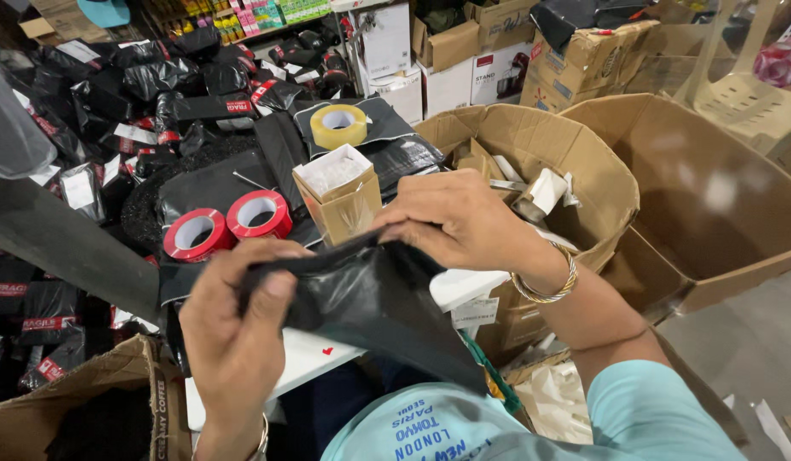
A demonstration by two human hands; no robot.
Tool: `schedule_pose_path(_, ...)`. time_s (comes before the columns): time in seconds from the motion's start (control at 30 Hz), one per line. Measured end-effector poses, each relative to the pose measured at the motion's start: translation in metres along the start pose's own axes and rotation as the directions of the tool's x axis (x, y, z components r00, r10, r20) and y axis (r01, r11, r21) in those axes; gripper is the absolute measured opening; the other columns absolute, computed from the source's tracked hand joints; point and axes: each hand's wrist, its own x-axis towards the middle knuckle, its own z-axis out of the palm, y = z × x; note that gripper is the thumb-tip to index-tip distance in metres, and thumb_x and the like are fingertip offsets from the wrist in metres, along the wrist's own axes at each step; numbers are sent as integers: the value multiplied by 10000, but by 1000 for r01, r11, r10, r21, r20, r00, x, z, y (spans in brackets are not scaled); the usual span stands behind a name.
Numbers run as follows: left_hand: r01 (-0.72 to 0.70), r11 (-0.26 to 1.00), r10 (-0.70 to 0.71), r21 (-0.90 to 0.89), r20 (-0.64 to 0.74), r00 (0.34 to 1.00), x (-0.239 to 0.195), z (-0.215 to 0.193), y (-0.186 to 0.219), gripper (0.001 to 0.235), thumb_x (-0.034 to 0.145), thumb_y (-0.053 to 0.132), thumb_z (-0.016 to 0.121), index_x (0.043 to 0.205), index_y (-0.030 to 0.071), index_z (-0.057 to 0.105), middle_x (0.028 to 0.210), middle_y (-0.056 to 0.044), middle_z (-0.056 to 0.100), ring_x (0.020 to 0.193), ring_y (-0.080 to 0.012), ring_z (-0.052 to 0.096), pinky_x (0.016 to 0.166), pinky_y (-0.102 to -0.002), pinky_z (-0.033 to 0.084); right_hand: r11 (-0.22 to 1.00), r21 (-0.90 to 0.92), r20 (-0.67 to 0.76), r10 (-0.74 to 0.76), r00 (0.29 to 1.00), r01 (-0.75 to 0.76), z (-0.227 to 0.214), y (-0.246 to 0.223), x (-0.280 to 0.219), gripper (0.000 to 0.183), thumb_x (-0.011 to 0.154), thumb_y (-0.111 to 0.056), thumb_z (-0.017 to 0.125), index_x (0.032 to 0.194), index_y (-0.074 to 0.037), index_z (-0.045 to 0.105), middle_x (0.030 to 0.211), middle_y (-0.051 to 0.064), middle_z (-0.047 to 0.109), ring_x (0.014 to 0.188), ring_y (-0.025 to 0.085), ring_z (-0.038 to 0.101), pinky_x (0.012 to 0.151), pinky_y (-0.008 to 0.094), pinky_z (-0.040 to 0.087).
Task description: The person packs various items into black plastic mailing bags, sealing them with adhesive tape and applying shipping labels.
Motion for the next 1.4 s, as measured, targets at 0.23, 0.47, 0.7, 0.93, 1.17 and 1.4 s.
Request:
schedule_pose_path(0.23, 245, 800, -313, -548, -32, 949, 8, 5, -84, 166, 1035, 81, 596, 1182, 10, 631, 1048, -35, 702, 932, -89, 642, 873, -257, 529, 813, 577, -8, 104, 995, -81, 6, 32, -26, 217, 1131, -220, 612, 1032, -27, 603, 1115, 88, 659, 954, 130, 596, 873, 290, 480)
schedule_pose_path(0.47, 341, 665, -455, -664, 1, 890, 2, 19, -129, 115, 982, 91, 584, 1073, 74, 652, 945, 69, 631, 890, -30, 554, 856, -205, 465, 558, 794, -78, 488, 869, -241, 52, 59, -59, 253, 1098, -247, 578, 954, -40, 564, 847, -62, 533, 774, 25, 427, 685, 212, 365)
schedule_pose_path(0.7, 236, 793, -302, -562, -26, 953, -5, 13, -122, 56, 1070, 101, 653, 1100, 61, 629, 932, 79, 522, 867, -25, 445, 799, -197, 367, 808, 483, -67, 418, 906, -337, 60, 77, -68, 268, 1102, -234, 560, 915, -42, 569, 815, -69, 484, 764, 45, 395, 691, 228, 370)
schedule_pose_path(0.93, 437, 816, -414, -379, 145, 899, -6, 23, -146, 129, 1043, 165, 613, 1050, 41, 650, 978, 58, 619, 903, -17, 529, 841, -197, 445, 390, 909, -74, 497, 865, -146, 57, 79, -77, 218, 1094, -239, 622, 982, -71, 542, 967, -20, 567, 922, 81, 490, 876, 243, 433)
schedule_pose_path(1.17, 464, 644, -371, -608, 282, 885, 12, -1, -150, 98, 999, 131, 609, 1033, 49, 650, 933, 45, 644, 855, -37, 573, 802, -229, 484, 555, 666, 319, 392, 863, -498, 40, 89, -75, 234, 931, -196, 734, 1057, -50, 602, 904, -48, 562, 836, 63, 485, 735, 233, 418)
schedule_pose_path(1.4, 304, 906, -292, -295, 86, 953, 50, -4, -166, 77, 964, 122, 682, 996, 81, 625, 912, 83, 601, 850, 0, 542, 775, -183, 458, 823, 522, -141, 340, 930, -222, 42, 96, -23, 234, 989, -217, 690, 917, -43, 552, 1144, 8, 610, 1110, 103, 536, 1024, 276, 409)
